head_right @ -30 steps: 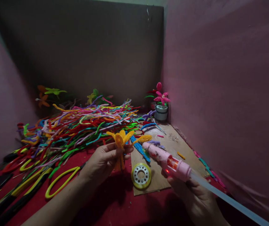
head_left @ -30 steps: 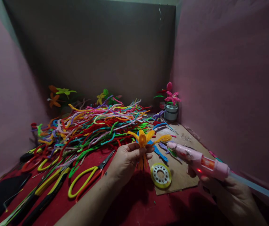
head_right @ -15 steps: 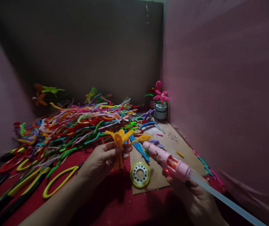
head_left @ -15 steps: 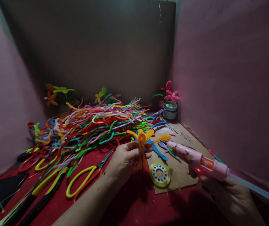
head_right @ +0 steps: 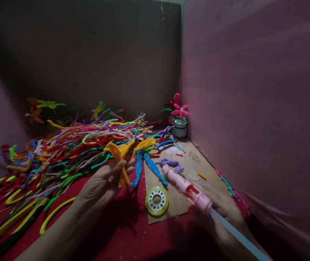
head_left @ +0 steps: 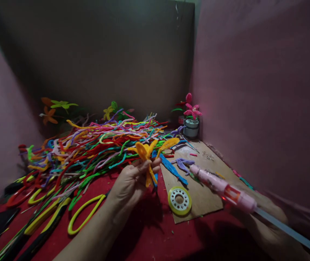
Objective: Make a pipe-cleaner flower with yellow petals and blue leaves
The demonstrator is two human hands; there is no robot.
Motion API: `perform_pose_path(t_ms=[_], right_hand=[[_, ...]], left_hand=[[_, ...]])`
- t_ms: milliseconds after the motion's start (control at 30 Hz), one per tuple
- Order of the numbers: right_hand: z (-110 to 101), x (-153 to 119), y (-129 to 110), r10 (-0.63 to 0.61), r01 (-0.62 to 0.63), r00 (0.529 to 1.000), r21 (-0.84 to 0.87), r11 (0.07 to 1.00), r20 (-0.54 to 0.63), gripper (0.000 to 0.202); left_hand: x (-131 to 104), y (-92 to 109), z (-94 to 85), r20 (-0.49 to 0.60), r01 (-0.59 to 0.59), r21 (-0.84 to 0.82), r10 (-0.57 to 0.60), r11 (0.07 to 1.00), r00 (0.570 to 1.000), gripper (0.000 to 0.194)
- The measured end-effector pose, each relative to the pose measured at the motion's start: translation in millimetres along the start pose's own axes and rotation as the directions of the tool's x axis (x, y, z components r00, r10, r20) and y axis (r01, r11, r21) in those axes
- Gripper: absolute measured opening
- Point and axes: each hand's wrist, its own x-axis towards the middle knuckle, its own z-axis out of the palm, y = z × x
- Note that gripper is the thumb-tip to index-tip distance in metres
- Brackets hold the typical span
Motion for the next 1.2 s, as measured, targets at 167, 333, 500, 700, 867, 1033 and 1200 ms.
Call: perform_pose_path(t_ms=[167, 333, 500, 700, 867, 1033, 1200], right_hand=[[-22, 27, 34, -0.040, 0.059, 0.995, -0.201, 0.978, 0.096, 0.037], [-15, 48, 74, 0.120, 0.087, 0.931, -0.530, 0.844, 0.344, 0.027], [-3, 57, 96, 0.175, 0.119, 0.924, -0.690, 0.714, 0.340, 0.031], [-2, 59, 66, 0.054, 0.116, 0.957, -0.549, 0.828, 0.285, 0.031], [26, 53, -13, 0.216, -0.247, 0.959, 0.163, 0.955, 0.182, 0.021], [62, 62, -54, 0.393, -0.478, 0.872, 0.675, 0.562, 0.291, 0.014], [70, 65, -61, 0.392, -0.497, 0.850, 0.782, 0.377, 0.351, 0.012]], left_hand=[[2, 5, 0.7, -0.084, 0.012, -0.027, -0.014, 1.000, 0.996, 0.021], [1, 1, -0.3, -0.051, 0.034, -0.004, -0.034, 0.999, 0.998, 0.021], [1, -1, -1.6, -0.027, 0.063, 0.001, -0.063, 0.998, 0.998, 0.016], [-2, -4, 0.2, -0.002, 0.075, -0.027, -0.075, 0.997, 0.997, 0.011], [-11, -8, 4.7, 0.035, 0.130, -0.022, -0.129, 0.991, 0.991, 0.014], [-19, -16, 4.5, 0.152, 0.248, -0.004, -0.244, 0.969, 0.958, 0.008], [-21, -19, 3.0, 0.205, 0.270, 0.014, -0.267, 0.963, 0.942, 0.005]])
